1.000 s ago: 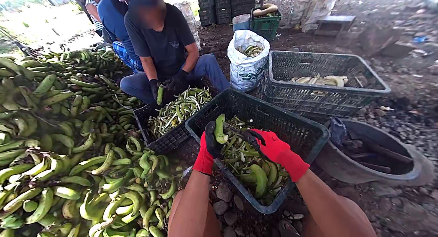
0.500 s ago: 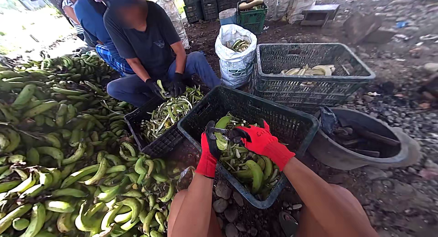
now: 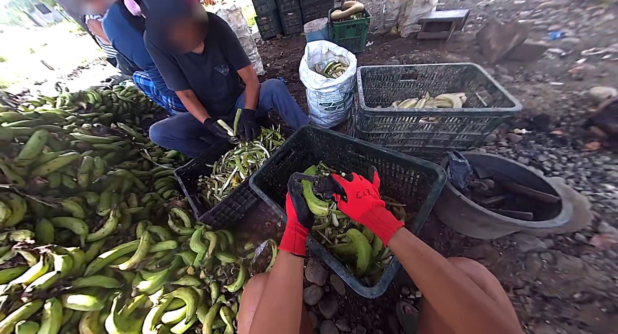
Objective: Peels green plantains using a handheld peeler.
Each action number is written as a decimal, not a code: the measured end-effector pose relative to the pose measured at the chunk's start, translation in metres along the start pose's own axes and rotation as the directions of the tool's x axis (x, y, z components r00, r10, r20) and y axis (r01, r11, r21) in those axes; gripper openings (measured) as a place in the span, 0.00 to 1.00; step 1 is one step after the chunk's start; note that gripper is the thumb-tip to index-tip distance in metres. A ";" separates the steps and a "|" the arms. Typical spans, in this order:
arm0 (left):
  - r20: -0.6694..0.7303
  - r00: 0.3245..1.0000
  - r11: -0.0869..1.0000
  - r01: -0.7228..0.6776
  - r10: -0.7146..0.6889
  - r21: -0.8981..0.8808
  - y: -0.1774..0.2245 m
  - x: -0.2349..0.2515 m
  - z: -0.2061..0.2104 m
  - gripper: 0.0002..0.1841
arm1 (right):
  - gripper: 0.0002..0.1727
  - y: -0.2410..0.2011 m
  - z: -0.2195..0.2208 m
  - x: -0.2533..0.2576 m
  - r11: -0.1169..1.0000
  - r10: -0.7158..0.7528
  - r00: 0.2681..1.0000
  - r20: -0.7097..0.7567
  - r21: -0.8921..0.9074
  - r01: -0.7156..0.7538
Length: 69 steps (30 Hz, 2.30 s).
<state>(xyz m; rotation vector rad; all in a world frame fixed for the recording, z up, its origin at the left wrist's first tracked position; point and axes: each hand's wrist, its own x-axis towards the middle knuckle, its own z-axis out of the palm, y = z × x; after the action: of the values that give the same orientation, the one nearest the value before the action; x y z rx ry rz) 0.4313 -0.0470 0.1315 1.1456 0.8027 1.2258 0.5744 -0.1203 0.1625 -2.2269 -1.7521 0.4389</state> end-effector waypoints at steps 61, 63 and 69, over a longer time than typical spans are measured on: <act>0.040 0.993 0.976 -0.119 0.113 0.180 0.018 0.009 -0.022 0.23 | 0.23 0.019 -0.007 -0.020 0.970 -0.179 0.968 0.174 0.196 0.144; 0.153 0.986 0.986 -0.087 0.064 0.143 0.013 0.002 -0.021 0.21 | 0.23 0.022 -0.007 -0.011 0.987 -0.114 0.991 0.069 0.125 0.105; 0.265 0.921 0.956 0.294 -0.285 0.005 0.002 0.001 -0.025 0.19 | 0.25 0.047 -0.016 0.015 0.951 0.104 0.992 -0.067 0.299 -0.079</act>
<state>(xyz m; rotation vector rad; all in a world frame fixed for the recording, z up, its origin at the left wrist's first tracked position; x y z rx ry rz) 0.4076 -0.0403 0.1270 1.0891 0.7160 0.8181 0.6255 -0.1169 0.1581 -2.0855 -1.4383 0.5800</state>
